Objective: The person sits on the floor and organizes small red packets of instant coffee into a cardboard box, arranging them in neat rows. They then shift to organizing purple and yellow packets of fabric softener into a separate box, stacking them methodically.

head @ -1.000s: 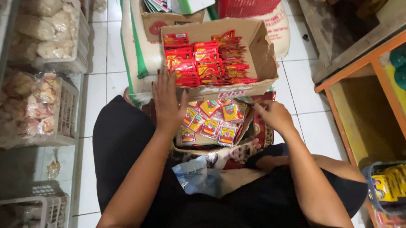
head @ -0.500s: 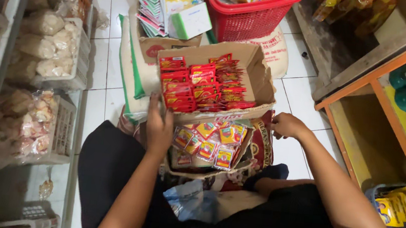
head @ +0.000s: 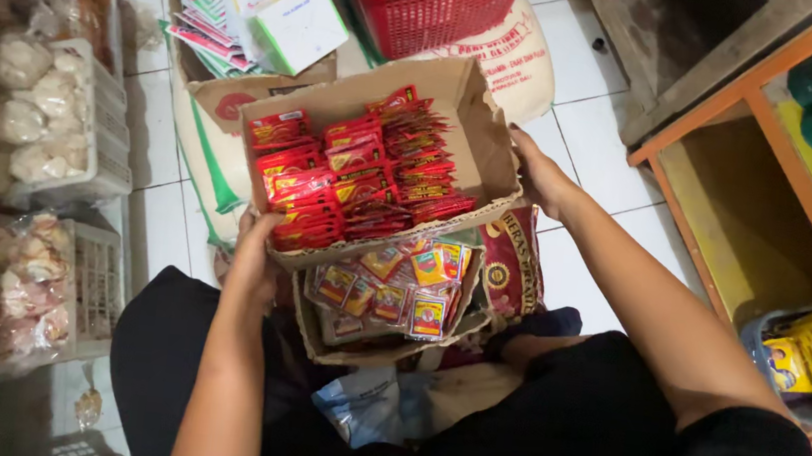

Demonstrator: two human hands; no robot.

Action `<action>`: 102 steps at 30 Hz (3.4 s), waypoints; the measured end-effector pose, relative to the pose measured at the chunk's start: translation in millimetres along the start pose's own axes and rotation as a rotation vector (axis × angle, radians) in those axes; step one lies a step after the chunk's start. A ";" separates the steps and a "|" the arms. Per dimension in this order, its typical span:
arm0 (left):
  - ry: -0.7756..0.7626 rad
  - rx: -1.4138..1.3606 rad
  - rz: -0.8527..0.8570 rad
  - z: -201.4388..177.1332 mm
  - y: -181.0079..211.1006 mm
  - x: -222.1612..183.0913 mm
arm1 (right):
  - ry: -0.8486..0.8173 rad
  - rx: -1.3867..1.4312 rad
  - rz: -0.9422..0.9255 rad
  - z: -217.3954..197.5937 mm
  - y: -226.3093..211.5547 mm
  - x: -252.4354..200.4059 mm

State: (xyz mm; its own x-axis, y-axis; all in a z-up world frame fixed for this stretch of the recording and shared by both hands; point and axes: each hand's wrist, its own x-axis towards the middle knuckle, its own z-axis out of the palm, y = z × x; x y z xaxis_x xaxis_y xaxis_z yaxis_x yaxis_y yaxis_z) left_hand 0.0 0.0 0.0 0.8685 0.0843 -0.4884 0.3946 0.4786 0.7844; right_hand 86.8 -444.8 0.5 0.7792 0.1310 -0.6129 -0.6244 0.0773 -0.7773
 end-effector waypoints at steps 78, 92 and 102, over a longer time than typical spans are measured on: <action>-0.683 0.293 0.125 125.2 -222.9 -98.5 | 0.393 0.406 -0.172 -291.9 286.6 8.5; 0.200 1.233 0.050 -157.3 -164.0 54.7 | 0.457 0.215 -0.134 -270.9 272.5 -20.2; 0.254 1.812 -0.216 -147.2 -106.5 41.8 | 0.496 0.135 -0.058 -251.7 259.9 -15.6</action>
State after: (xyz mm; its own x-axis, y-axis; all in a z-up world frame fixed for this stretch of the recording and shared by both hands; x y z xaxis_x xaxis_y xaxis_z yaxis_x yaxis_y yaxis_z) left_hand -49.9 81.2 -160.2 0.7718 0.3529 -0.5289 0.4293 -0.9028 0.0241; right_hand -74.0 -675.5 -227.7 0.7242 -0.3596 -0.5884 -0.5553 0.2019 -0.8068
